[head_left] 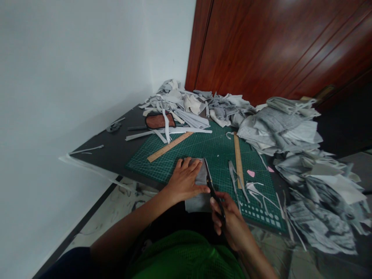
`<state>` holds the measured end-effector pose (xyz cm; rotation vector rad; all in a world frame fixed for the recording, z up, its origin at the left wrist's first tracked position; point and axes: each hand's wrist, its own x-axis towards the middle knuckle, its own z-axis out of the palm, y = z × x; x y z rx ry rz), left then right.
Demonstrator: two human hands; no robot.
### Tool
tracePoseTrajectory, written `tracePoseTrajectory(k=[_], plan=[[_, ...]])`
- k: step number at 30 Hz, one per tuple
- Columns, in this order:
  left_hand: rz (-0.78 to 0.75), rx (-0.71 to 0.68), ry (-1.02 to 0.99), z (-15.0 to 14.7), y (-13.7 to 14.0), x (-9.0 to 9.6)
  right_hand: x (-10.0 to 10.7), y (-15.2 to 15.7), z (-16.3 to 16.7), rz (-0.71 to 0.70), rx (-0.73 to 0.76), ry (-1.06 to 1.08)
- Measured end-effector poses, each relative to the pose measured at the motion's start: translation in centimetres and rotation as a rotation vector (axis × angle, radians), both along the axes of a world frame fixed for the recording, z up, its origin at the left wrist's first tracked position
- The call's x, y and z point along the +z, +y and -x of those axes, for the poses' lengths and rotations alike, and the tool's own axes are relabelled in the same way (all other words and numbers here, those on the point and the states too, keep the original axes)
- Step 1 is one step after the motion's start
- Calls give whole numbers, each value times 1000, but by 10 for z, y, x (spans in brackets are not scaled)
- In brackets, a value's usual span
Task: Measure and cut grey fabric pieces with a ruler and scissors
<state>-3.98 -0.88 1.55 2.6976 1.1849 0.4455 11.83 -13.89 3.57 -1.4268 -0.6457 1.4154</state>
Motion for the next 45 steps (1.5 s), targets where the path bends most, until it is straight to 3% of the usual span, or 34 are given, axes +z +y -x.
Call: tracePoseTrajectory(k=[12,19,22,27,32,35,39,45], plan=[[-6,7,7,-1,0,-2,0,0,-4,25,4,57],[-27,29,-7,-2,-2,1,-7,-27,-45,97,80,5],[-17,33,15,-3,-2,3,-6,-45,-78,124,115,-129],[17,56,79,-5,2,2,2,-62,-138,108,25,-481],[20,49,125,-12,24,0,-9,-51,-201,83,2,-717],[10,44,147,-20,46,-1,-17,-35,-229,26,75,-849],[-45,27,154,-35,76,0,-23,-16,-245,-61,99,-1132],[-109,59,168,-57,106,13,-27,14,-249,-118,245,-1234]])
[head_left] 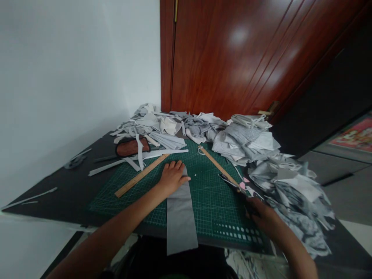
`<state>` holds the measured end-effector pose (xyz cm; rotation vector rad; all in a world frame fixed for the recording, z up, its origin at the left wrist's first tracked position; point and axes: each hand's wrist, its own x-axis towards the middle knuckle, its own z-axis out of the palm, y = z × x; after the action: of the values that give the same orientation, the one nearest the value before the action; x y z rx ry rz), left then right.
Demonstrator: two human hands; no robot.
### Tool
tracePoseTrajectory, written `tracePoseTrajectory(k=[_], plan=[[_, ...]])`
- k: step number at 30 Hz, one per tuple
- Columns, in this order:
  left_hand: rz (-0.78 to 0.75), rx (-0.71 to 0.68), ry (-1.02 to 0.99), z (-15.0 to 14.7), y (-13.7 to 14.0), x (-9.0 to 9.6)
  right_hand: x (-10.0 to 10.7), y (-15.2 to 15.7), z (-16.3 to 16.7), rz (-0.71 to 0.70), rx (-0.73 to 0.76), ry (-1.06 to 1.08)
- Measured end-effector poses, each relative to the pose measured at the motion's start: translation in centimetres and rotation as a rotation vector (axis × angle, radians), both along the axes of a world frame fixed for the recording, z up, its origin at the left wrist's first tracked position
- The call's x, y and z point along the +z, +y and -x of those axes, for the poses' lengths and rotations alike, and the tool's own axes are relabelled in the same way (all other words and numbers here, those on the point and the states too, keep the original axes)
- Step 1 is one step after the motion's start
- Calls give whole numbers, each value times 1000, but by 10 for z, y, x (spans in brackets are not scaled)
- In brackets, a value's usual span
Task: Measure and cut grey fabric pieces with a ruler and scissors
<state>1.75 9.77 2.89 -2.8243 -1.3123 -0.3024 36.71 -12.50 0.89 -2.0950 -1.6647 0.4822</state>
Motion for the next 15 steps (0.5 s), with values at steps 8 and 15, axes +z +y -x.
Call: tracePoseTrajectory(k=[8,15], plan=[[123,193,-218,-26,52,7,-3,15,-17,40,56,-146],[229,252,-526,-19,77,-5,81,54,15,-195,73,-11]])
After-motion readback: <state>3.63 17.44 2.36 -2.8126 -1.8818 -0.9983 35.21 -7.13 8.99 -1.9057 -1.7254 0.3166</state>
